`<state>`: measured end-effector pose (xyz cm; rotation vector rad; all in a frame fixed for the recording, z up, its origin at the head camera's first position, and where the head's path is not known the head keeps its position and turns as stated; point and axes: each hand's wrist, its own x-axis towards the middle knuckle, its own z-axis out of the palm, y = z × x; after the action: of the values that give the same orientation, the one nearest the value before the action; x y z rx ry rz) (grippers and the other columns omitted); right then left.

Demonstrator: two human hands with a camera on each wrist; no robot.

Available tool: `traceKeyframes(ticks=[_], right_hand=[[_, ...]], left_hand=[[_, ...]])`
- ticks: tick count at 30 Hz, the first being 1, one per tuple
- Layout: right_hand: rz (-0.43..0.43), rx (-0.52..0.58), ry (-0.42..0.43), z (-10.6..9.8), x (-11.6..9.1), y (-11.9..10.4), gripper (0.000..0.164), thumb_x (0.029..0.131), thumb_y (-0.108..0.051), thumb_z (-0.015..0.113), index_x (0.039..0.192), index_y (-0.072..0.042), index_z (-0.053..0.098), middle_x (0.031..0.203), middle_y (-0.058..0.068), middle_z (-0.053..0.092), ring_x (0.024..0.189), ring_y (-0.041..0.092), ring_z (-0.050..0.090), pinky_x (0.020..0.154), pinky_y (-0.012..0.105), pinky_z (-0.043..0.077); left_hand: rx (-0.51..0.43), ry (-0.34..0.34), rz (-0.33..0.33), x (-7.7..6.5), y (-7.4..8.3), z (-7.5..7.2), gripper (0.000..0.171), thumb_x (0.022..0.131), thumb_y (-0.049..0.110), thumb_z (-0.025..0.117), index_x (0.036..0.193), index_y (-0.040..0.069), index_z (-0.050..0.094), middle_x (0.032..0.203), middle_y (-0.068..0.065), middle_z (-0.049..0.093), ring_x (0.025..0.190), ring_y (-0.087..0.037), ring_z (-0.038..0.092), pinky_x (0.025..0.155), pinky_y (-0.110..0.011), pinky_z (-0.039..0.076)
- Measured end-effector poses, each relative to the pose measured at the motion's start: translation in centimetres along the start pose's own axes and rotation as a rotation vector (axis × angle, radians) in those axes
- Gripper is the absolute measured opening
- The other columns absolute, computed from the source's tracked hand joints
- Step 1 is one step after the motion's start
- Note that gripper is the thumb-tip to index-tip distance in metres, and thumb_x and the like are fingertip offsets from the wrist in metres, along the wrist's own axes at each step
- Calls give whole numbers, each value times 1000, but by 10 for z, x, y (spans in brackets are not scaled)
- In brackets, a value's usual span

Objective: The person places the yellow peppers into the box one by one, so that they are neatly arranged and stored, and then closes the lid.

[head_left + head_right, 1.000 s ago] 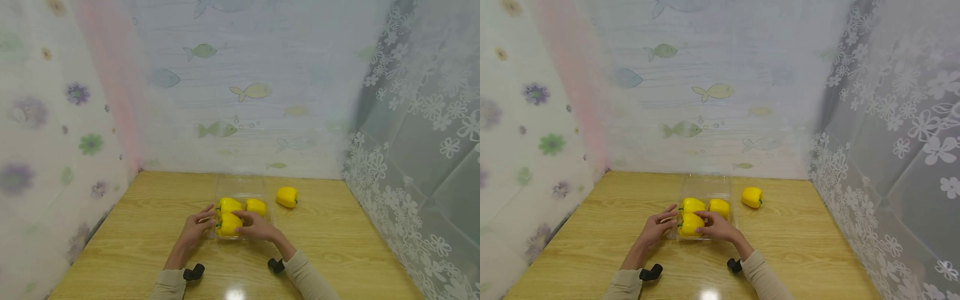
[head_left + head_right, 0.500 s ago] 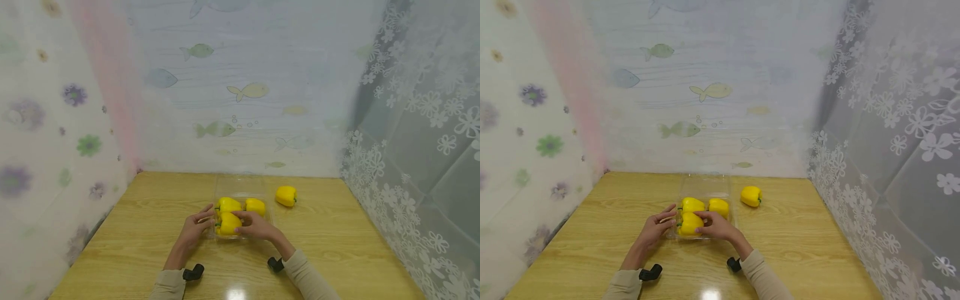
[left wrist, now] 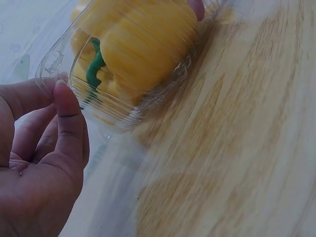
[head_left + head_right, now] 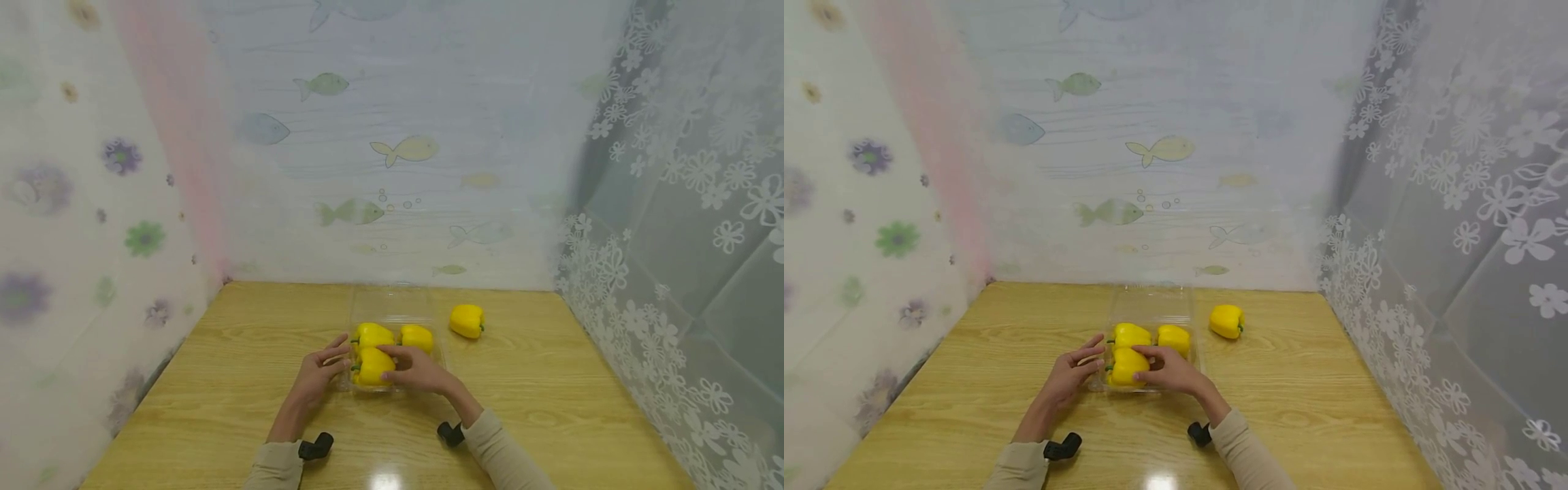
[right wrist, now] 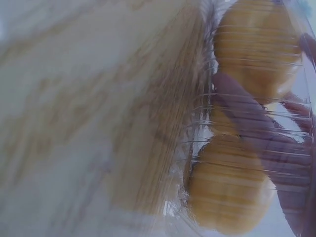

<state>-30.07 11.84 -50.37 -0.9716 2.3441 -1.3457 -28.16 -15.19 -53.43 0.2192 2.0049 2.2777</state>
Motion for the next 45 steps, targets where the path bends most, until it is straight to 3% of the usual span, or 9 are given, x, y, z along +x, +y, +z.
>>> traceKeyframes(ticks=[5, 12, 20, 29, 34, 37, 40, 45], right_hand=[[4, 6, 28, 0, -1, -2, 57, 100, -29, 67, 151, -9, 50, 153, 14, 51, 137, 32, 50, 109, 49, 45], [15, -36, 117, 3, -4, -12, 52, 100, -32, 66, 145, -7, 56, 148, 12, 57, 133, 32, 55, 109, 50, 45], [-23, 0, 220, 2, -9, -15, 48, 103, -20, 63, 145, 0, 54, 144, 19, 57, 129, 37, 56, 103, 50, 50], [-76, 88, 526, -34, -12, -1, 37, 103, -15, 62, 137, -1, 61, 134, 21, 64, 121, 37, 61, 99, 40, 54], [-135, 55, 622, -61, -15, 16, 35, 102, -6, 61, 135, 7, 60, 131, 30, 62, 120, 47, 58, 100, 55, 51], [-97, -22, 660, -76, -18, 22, 34, 100, -3, 63, 132, 7, 62, 131, 30, 62, 124, 47, 55, 106, 62, 43], [9, -127, 679, -90, -21, 26, 35, 99, -5, 65, 132, 6, 62, 136, 27, 61, 132, 47, 50, 112, 64, 36], [134, -295, 642, -110, -24, 39, 46, 96, -7, 66, 137, 11, 56, 141, 32, 54, 136, 51, 44, 112, 64, 34]], left_hand=[[6, -8, 3, 1, -1, 0, 38, 97, -3, 64, 134, -12, 60, 162, -10, 39, 143, -38, 41, 91, -18, 52], [9, -10, 17, 2, 1, 1, 38, 97, -2, 64, 134, -13, 59, 162, -11, 38, 143, -39, 42, 92, -18, 52], [20, -11, 11, -2, 5, 2, 40, 97, -1, 64, 136, -11, 58, 163, -10, 37, 142, -40, 43, 93, -20, 52], [12, -9, 18, -2, 5, 2, 39, 98, -3, 63, 135, -12, 58, 163, -11, 37, 142, -42, 43, 94, -20, 52], [19, -13, 24, -3, 5, 2, 39, 97, -3, 63, 135, -12, 58, 163, -13, 36, 142, -42, 42, 92, -19, 52], [26, -12, 25, -3, 5, 2, 39, 97, -3, 64, 135, -12, 59, 163, -13, 37, 142, -41, 43, 91, -19, 52], [22, -8, 23, -3, 6, 2, 38, 97, -3, 63, 134, -12, 59, 162, -13, 37, 141, -42, 43, 91, -19, 52], [12, -6, 17, -3, 7, 3, 38, 97, -5, 63, 134, -13, 59, 162, -13, 37, 141, -42, 43, 90, -19, 53]])
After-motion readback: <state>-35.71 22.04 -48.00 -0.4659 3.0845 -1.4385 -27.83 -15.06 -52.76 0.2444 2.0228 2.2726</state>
